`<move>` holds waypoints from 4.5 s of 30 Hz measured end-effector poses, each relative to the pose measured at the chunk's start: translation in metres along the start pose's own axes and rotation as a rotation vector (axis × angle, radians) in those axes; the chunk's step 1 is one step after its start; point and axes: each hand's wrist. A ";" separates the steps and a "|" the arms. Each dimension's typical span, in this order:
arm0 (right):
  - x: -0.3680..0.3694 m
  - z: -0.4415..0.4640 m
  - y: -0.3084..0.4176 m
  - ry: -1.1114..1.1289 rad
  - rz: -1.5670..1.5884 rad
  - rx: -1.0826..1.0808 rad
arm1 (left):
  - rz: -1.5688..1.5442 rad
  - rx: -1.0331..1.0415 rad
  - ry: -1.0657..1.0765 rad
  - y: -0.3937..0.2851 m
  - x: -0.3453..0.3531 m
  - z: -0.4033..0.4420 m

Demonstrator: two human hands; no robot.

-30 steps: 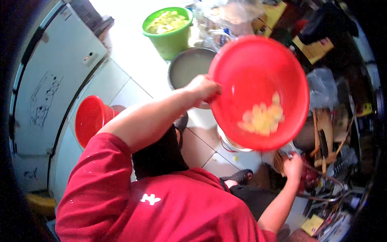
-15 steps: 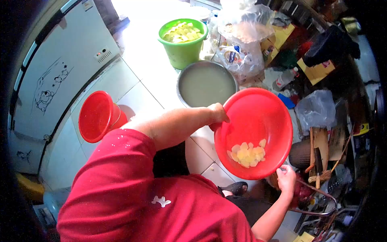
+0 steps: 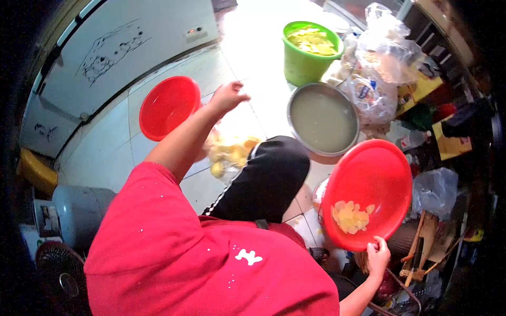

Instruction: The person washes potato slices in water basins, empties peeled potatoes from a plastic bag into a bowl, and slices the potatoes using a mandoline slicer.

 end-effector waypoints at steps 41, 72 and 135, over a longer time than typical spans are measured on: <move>0.063 -0.065 0.020 0.078 0.350 -0.046 | -0.419 0.052 0.006 0.078 -0.014 -0.063; -0.004 -0.058 0.091 -0.579 0.893 -0.709 | -1.066 0.284 0.802 -0.459 0.130 -0.181; -0.082 0.007 0.091 -0.705 0.644 -0.523 | -0.615 0.733 0.338 -0.381 0.207 -0.088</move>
Point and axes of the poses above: each hand's wrist, its own z-axis towards the middle knuckle, its own x-axis out of the palm, y = z × x, and after that the axes turned 12 degrees about y, right-handed
